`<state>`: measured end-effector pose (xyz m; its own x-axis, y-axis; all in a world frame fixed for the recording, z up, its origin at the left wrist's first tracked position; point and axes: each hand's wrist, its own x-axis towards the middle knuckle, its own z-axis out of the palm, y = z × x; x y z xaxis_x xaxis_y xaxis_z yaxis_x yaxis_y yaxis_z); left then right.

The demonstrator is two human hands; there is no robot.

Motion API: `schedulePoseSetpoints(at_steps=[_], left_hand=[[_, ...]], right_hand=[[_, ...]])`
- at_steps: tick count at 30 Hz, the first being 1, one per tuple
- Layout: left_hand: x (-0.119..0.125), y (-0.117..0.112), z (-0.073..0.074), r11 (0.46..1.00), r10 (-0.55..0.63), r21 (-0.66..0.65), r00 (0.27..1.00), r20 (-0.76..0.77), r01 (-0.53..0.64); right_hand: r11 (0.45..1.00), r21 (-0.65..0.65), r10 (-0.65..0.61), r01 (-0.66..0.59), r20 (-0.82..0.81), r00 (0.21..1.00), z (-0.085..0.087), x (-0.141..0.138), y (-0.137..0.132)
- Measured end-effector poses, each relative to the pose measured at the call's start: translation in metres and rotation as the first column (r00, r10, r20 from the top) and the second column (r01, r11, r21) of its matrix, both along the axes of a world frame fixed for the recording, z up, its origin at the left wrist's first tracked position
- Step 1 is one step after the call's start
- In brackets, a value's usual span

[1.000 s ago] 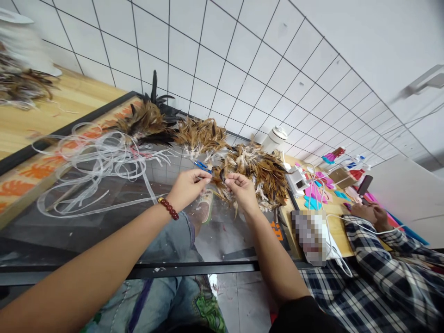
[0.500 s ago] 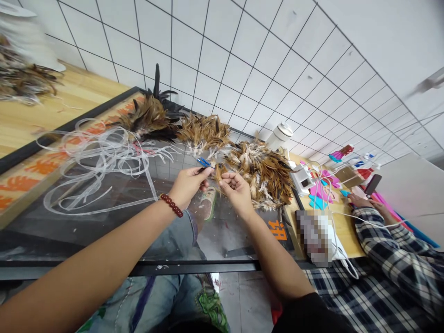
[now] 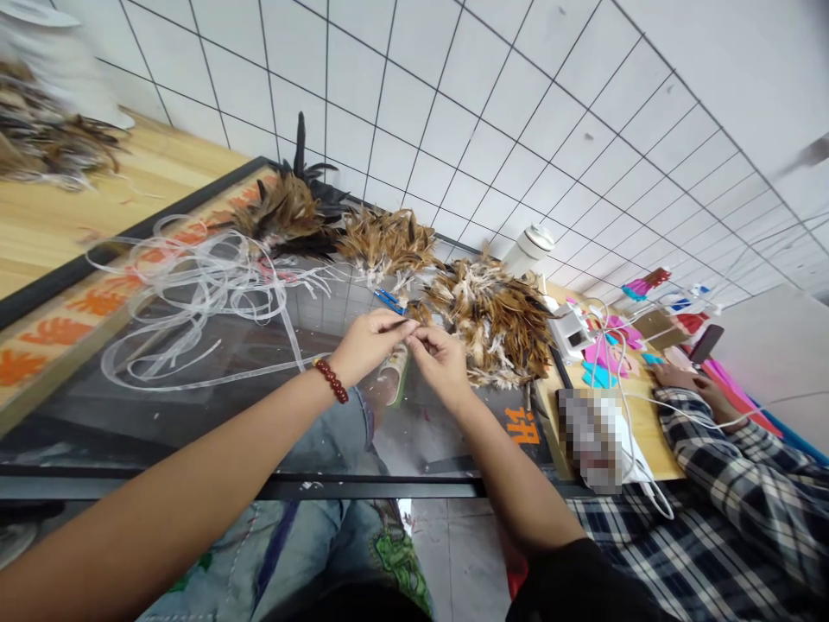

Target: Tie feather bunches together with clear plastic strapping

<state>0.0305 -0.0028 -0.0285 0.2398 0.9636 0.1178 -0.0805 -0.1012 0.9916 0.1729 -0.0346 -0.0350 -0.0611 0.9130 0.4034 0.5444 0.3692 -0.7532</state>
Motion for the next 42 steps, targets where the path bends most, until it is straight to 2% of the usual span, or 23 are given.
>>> schedulePoseSetpoints(at_steps=[3, 5, 9, 11, 13, 16, 18, 19, 20, 21, 22, 23, 24, 25, 26, 27, 28, 30, 32, 34, 37, 40, 42], left_hand=[[-0.009, 0.003, 0.002, 0.998, -0.005, 0.062, 0.998, -0.064, 0.009], [-0.027, 0.007, 0.004, 0.999, 0.043, -0.013, 0.995, -0.088, -0.045], [-0.085, 0.013, 0.007, 0.972, 0.126, -0.169, 0.968, -0.215, -0.164], [-0.118, 0.011, 0.009, 0.955, 0.160, -0.202, 0.952, -0.261, -0.216], [-0.150, 0.006, 0.011, 0.952, 0.173, -0.169, 0.906, -0.387, -0.254], [-0.191, 0.000, 0.017, 0.964, 0.151, -0.096, 0.812, -0.563, -0.246], [-0.206, -0.003, 0.026, 0.949, 0.272, 0.058, 0.713, -0.646, -0.309], [-0.205, -0.004, 0.031, 0.917, 0.393, 0.227, 0.649, -0.651, -0.327], [-0.199, -0.006, 0.037, 0.856, 0.516, 0.405, 0.578, -0.632, -0.321], [-0.186, -0.008, 0.043, 0.789, 0.602, 0.534, 0.556, -0.572, -0.305], [-0.167, -0.010, 0.047, 0.748, 0.634, 0.594, 0.582, -0.509, -0.296], [-0.142, -0.012, 0.049, 0.770, 0.583, 0.583, 0.658, -0.476, -0.260], [-0.114, -0.014, 0.048, 0.808, 0.512, 0.527, 0.755, -0.410, -0.263], [-0.085, -0.015, 0.046, 0.884, 0.391, 0.401, 0.852, -0.348, -0.242], [-0.057, -0.015, 0.041, 0.950, 0.270, 0.232, 0.923, -0.276, -0.208], [-0.032, -0.015, 0.035, 0.986, 0.159, 0.077, 0.971, -0.180, -0.148], [-0.012, -0.014, 0.028, 0.997, 0.061, -0.041, 0.995, -0.077, -0.065], [0.012, -0.010, 0.016, 0.989, -0.035, -0.144, 0.997, 0.076, 0.046], [0.016, -0.006, 0.008, 0.981, -0.067, -0.173, 0.987, 0.145, 0.092], [0.008, -0.004, 0.004, 0.978, -0.117, -0.153, 0.979, 0.166, 0.143], [-0.005, -0.006, 0.005, 0.967, -0.215, -0.102, 0.961, 0.175, 0.235], [-0.009, -0.009, 0.007, 0.954, -0.239, -0.130, 0.946, 0.221, 0.271], [-0.010, -0.005, 0.009, 0.951, -0.179, -0.191, 0.938, 0.297, 0.242]], right_hand=[[0.996, -0.066, -0.060, 0.054, -0.092, 0.994, -0.004, 0.006, 0.003], [0.987, -0.091, -0.145, 0.131, -0.165, 0.976, -0.005, 0.011, 0.006], [0.975, -0.092, -0.221, 0.202, -0.349, 0.911, -0.004, 0.017, 0.013], [0.972, -0.096, -0.233, 0.213, -0.438, 0.868, -0.004, 0.017, 0.015], [0.968, -0.095, -0.250, 0.234, -0.485, 0.838, -0.004, 0.017, 0.018], [0.964, -0.087, -0.261, 0.253, -0.518, 0.815, -0.003, 0.017, 0.020], [0.965, -0.114, -0.259, 0.236, -0.562, 0.786, -0.001, 0.014, 0.020], [0.968, -0.138, -0.251, 0.210, -0.591, 0.767, 0.000, 0.012, 0.019], [0.971, -0.163, -0.238, 0.174, -0.622, 0.746, 0.002, 0.008, 0.018], [0.974, -0.184, -0.219, 0.130, -0.648, 0.729, 0.003, 0.005, 0.017], [0.977, -0.198, -0.197, 0.084, -0.668, 0.718, 0.004, 0.001, 0.015], [0.977, -0.209, -0.177, 0.044, -0.680, 0.712, 0.004, -0.004, 0.013], [0.976, -0.219, -0.162, 0.011, -0.684, 0.711, 0.005, -0.007, 0.011], [0.973, -0.230, -0.149, -0.017, -0.683, 0.715, 0.005, -0.010, 0.009], [0.969, -0.241, -0.138, -0.042, -0.680, 0.721, 0.005, -0.012, 0.007], [0.966, -0.252, -0.130, -0.064, -0.679, 0.723, 0.005, -0.013, 0.006], [0.961, -0.263, -0.124, -0.083, -0.682, 0.721, 0.005, -0.013, 0.005], [0.954, -0.280, -0.123, -0.109, -0.694, 0.709, 0.006, -0.010, 0.005], [0.944, -0.301, -0.124, -0.134, -0.703, 0.700, 0.008, -0.007, 0.006], [0.917, -0.345, -0.116, -0.201, -0.711, 0.693, 0.010, -0.004, 0.006], [0.821, -0.431, -0.080, -0.374, -0.736, 0.672, 0.013, -0.002, 0.004], [0.738, -0.461, -0.019, -0.492, -0.743, 0.669, 0.015, -0.002, 0.000], [0.754, -0.468, 0.019, -0.460, -0.685, 0.728, 0.018, 0.001, 0.000]])
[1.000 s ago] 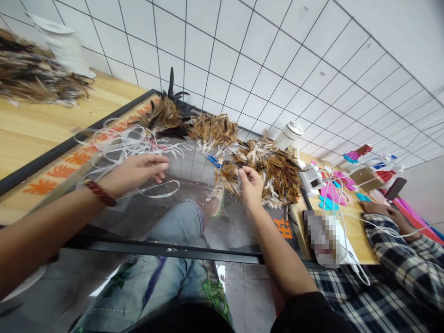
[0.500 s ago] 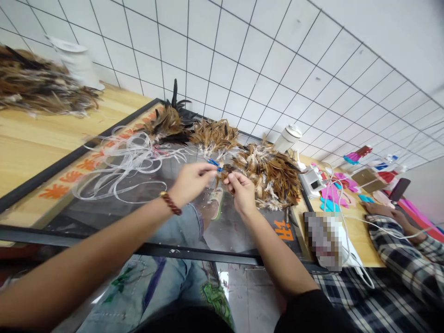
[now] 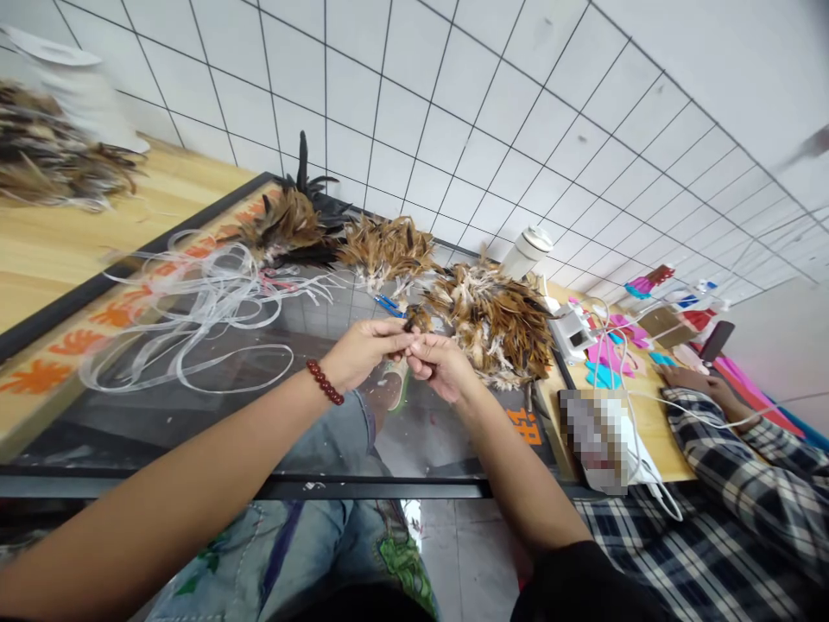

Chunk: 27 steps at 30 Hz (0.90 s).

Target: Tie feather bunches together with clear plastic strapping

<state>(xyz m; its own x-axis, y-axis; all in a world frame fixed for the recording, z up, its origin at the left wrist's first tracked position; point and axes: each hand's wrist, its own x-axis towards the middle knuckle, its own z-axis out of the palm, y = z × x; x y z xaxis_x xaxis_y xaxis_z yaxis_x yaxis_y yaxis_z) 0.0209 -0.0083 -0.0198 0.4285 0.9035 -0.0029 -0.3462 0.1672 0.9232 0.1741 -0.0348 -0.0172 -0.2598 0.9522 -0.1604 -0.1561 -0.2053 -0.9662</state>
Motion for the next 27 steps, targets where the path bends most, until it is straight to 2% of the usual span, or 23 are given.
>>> schedulePoseSetpoints(at_steps=[2, 3, 4, 5, 6, 7, 8, 10, 13, 15, 16, 20, 24, 27], left_hand=[[-0.002, 0.008, 0.001, 0.989, 0.134, -0.074, 0.988, 0.075, -0.129], [-0.005, 0.014, 0.002, 0.970, 0.234, -0.096, 0.968, 0.096, -0.225], [-0.008, 0.020, 0.003, 0.934, 0.352, -0.102, 0.930, 0.110, -0.342], [-0.012, 0.026, 0.003, 0.873, 0.486, -0.105, 0.868, 0.107, -0.476], [-0.015, 0.031, 0.003, 0.793, 0.609, -0.102, 0.789, 0.087, -0.601], [-0.019, 0.035, 0.004, 0.711, 0.703, -0.098, 0.708, 0.070, -0.696], [-0.022, 0.038, 0.004, 0.654, 0.756, -0.089, 0.651, 0.063, -0.751], [-0.026, 0.040, 0.004, 0.595, 0.803, -0.055, 0.592, 0.062, -0.802], [-0.025, 0.037, 0.004, 0.581, 0.811, 0.028, 0.581, 0.068, -0.814], [-0.024, 0.034, 0.004, 0.584, 0.806, 0.069, 0.588, 0.071, -0.809], [-0.023, 0.034, 0.005, 0.584, 0.804, 0.077, 0.589, 0.078, -0.808], [-0.023, 0.031, 0.009, 0.581, 0.800, 0.081, 0.586, 0.130, -0.810], [-0.021, 0.026, 0.010, 0.591, 0.778, 0.165, 0.612, 0.142, -0.790], [-0.019, 0.024, 0.010, 0.605, 0.766, 0.166, 0.626, 0.145, -0.779]], right_hand=[[0.991, 0.113, -0.095, 0.075, 0.186, 0.978, 0.006, 0.004, 0.005], [0.972, 0.207, -0.175, 0.113, 0.312, 0.934, 0.009, 0.006, 0.011], [0.942, 0.312, -0.257, 0.119, 0.450, 0.855, 0.013, 0.007, 0.018], [0.908, 0.411, -0.331, 0.082, 0.584, 0.741, 0.017, 0.006, 0.026], [0.875, 0.484, -0.385, -0.009, 0.707, 0.593, 0.020, 0.003, 0.035], [0.858, 0.501, -0.412, -0.118, 0.806, 0.426, 0.022, -0.002, 0.045], [0.853, 0.483, -0.424, -0.199, 0.863, 0.275, 0.023, -0.009, 0.055], [0.858, 0.425, -0.427, -0.290, 0.902, 0.058, 0.022, -0.026, 0.073], [0.873, 0.339, -0.401, -0.350, 0.908, -0.120, 0.021, -0.048, 0.091], [0.899, 0.305, -0.364, -0.315, 0.919, -0.150, 0.026, -0.057, 0.096], [0.915, 0.290, -0.335, -0.280, 0.933, -0.130, 0.030, -0.060, 0.097], [0.956, 0.209, -0.199, -0.207, 0.978, 0.068, 0.043, -0.078, 0.085], [0.937, 0.202, -0.176, -0.284, 0.978, 0.115, 0.035, -0.095, 0.059], [0.914, 0.281, -0.251, -0.293, 0.958, 0.138, 0.028, -0.082, 0.045]])
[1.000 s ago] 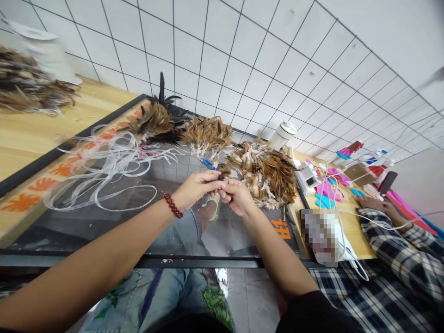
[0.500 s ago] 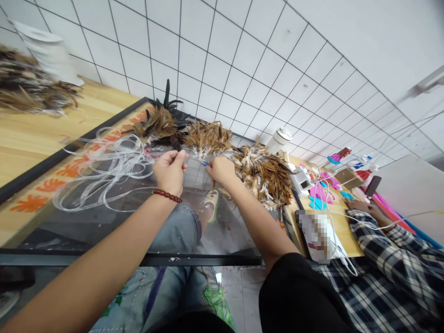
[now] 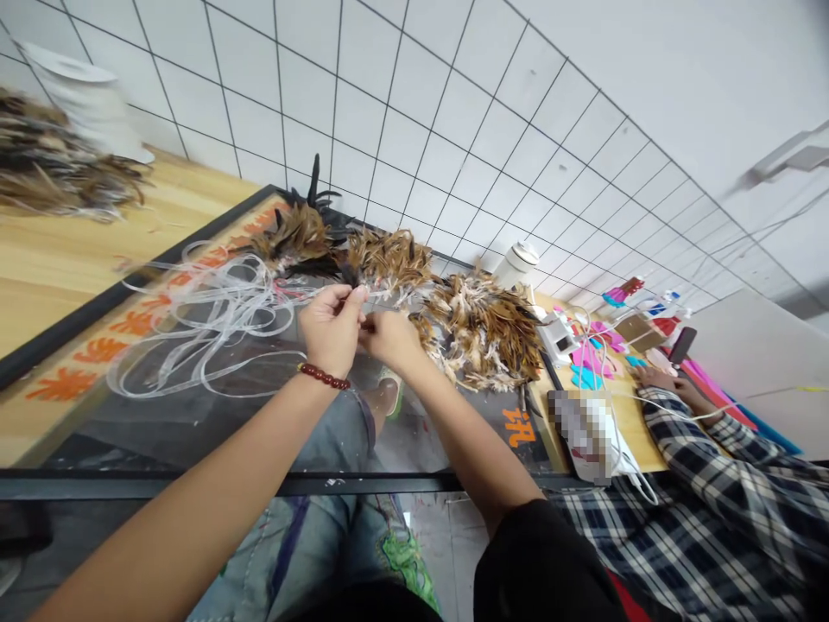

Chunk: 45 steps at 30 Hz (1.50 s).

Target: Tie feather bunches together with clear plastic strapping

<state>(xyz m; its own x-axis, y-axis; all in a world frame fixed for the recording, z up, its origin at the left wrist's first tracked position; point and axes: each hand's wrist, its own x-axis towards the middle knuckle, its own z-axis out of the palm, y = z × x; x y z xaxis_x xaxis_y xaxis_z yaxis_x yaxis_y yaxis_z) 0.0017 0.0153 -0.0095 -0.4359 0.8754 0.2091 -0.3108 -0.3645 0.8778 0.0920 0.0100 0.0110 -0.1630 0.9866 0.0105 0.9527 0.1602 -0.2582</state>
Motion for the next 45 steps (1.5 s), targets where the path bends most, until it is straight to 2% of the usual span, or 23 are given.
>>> schedulePoseSetpoints(at_steps=[2, 4, 7, 9, 11, 14, 16, 18, 20, 23, 27, 31, 34, 38, 41, 45], left_hand=[[-0.002, 0.002, 0.001, 0.999, -0.003, -0.053, 0.996, 0.092, 0.008], [-0.006, 0.007, 0.002, 0.988, 0.023, -0.152, 0.971, 0.240, 0.015], [-0.013, 0.014, 0.003, 0.964, 0.112, -0.265, 0.915, 0.387, -0.006], [-0.014, 0.016, 0.001, 0.962, 0.129, -0.272, 0.914, 0.384, -0.022], [-0.012, 0.016, -0.001, 0.968, 0.116, -0.248, 0.932, 0.343, -0.029], [-0.008, 0.013, -0.006, 0.978, 0.091, -0.204, 0.955, 0.283, -0.033], [-0.007, 0.012, -0.009, 0.979, 0.084, -0.203, 0.960, 0.268, -0.030], [-0.007, 0.013, -0.012, 0.975, 0.091, -0.219, 0.961, 0.262, -0.032], [-0.007, 0.013, -0.015, 0.971, 0.100, -0.234, 0.961, 0.256, -0.039], [-0.006, 0.013, -0.019, 0.968, 0.085, -0.249, 0.967, 0.238, -0.023], [-0.002, 0.013, -0.027, 0.967, 0.041, -0.256, 0.984, 0.174, 0.005], [0.000, 0.012, -0.035, 0.973, 0.014, -0.231, 0.999, 0.035, -0.005], [0.003, 0.007, -0.034, 0.982, -0.049, -0.189, 0.993, -0.104, 0.028], [0.004, -0.001, -0.029, 0.972, -0.153, -0.217, 0.945, -0.290, 0.091], [-0.006, 0.005, -0.030, 0.977, -0.093, -0.215, 0.884, -0.459, -0.008], [-0.022, 0.021, -0.033, 0.969, 0.020, -0.202, 0.858, -0.513, -0.143]], right_hand=[[0.991, 0.091, -0.099, 0.097, 0.011, 0.995, -0.001, 0.022, -0.006], [0.978, 0.126, -0.176, 0.166, 0.076, 0.981, -0.002, 0.044, -0.011], [0.985, 0.089, -0.161, 0.148, 0.168, 0.972, -0.006, 0.059, -0.013], [0.990, 0.124, -0.096, 0.073, 0.185, 0.978, -0.008, 0.052, -0.008], [0.974, 0.222, -0.002, -0.042, 0.193, 0.981, -0.007, 0.035, 0.005], [0.902, 0.334, 0.173, -0.273, 0.299, 0.938, 0.002, 0.005, 0.036], [0.845, 0.297, 0.309, -0.445, 0.408, 0.859, 0.009, -0.007, 0.057], [0.824, 0.233, 0.365, -0.517, 0.481, 0.797, 0.011, -0.009, 0.073], [0.856, 0.220, 0.309, -0.469, 0.508, 0.804, 0.009, 0.000, 0.081], [0.919, 0.247, 0.156, -0.308, 0.489, 0.858, -0.002, 0.022, 0.083], [0.962, 0.194, 0.100, -0.194, 0.412, 0.906, -0.009, 0.043, 0.077], [0.940, 0.319, 0.037, -0.120, 0.254, 0.966, 0.002, 0.060, 0.058], [0.939, 0.339, -0.004, -0.059, 0.182, 0.983, 0.009, 0.074, 0.028], [0.942, 0.336, -0.014, -0.027, 0.121, 0.993, 0.001, 0.087, -0.012], [0.924, 0.382, -0.042, 0.004, 0.092, 0.995, -0.011, 0.091, -0.027], [0.884, 0.467, -0.044, -0.007, 0.097, 0.994, -0.022, 0.094, -0.026]])
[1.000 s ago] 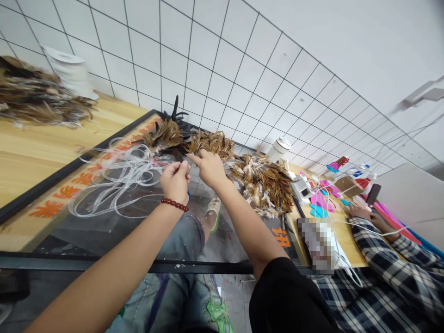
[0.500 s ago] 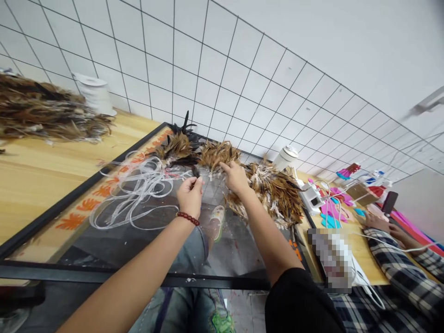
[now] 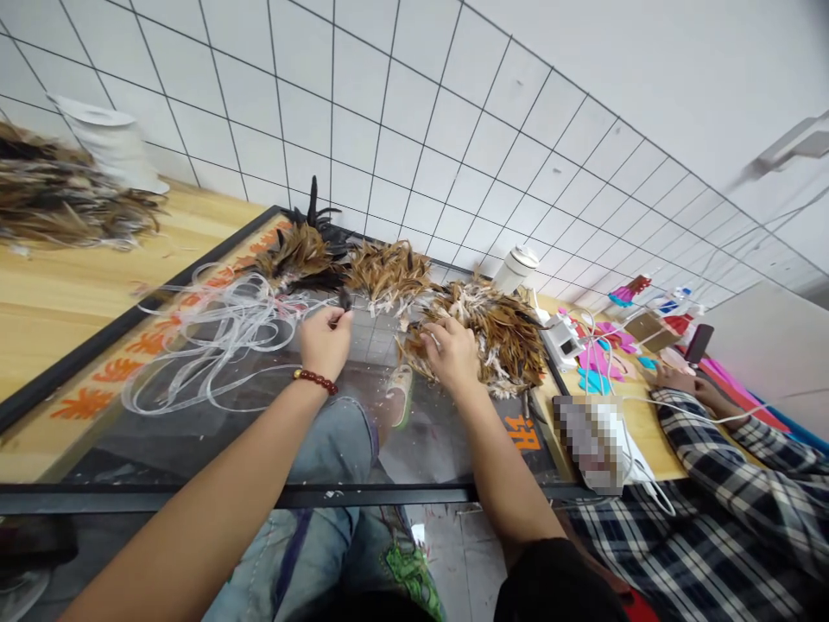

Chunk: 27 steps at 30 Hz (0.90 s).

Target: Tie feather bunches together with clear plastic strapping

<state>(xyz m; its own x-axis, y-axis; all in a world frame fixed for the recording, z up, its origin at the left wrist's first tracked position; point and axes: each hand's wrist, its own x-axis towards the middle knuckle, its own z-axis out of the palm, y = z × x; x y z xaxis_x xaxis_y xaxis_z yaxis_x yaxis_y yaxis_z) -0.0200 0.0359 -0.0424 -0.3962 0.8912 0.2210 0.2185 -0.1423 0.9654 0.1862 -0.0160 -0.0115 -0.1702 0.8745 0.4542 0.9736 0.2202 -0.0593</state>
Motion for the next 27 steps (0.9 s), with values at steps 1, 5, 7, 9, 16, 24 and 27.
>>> schedulePoseSetpoints(at_steps=[1, 5, 7, 9, 16, 24, 27], left_hand=[[-0.002, 0.002, 0.000, 1.000, 0.020, 0.023, 1.000, -0.011, -0.020], [0.006, -0.006, 0.002, 0.987, -0.075, 0.143, 0.997, -0.010, 0.076], [0.015, -0.013, 0.004, 0.975, -0.207, 0.097, 0.975, 0.082, 0.199], [0.023, -0.018, 0.005, 0.958, -0.287, 0.054, 0.934, 0.212, 0.282], [0.029, -0.020, 0.009, 0.951, -0.286, 0.027, 0.840, 0.461, 0.309], [0.032, -0.028, 0.014, 0.890, -0.364, -0.007, 0.720, 0.590, 0.456], [0.031, -0.030, 0.015, 0.838, -0.400, -0.046, 0.670, 0.625, 0.543]], right_hand=[[0.999, -0.002, 0.043, -0.043, 0.023, 0.999, -0.002, 0.000, 0.001], [0.949, -0.093, 0.312, -0.300, 0.150, 0.938, -0.006, -0.001, 0.004], [0.933, -0.117, 0.357, -0.341, 0.163, 0.920, -0.008, -0.003, 0.005], [0.945, -0.109, 0.322, -0.309, 0.140, 0.936, -0.009, -0.004, 0.005], [0.928, -0.152, 0.365, -0.341, 0.175, 0.914, -0.012, -0.014, 0.005], [0.944, -0.083, 0.081, -0.318, -0.879, 0.471, -0.025, -0.021, 0.015], [0.898, -0.116, -0.065, -0.425, -0.989, 0.133, -0.027, -0.028, 0.016]])
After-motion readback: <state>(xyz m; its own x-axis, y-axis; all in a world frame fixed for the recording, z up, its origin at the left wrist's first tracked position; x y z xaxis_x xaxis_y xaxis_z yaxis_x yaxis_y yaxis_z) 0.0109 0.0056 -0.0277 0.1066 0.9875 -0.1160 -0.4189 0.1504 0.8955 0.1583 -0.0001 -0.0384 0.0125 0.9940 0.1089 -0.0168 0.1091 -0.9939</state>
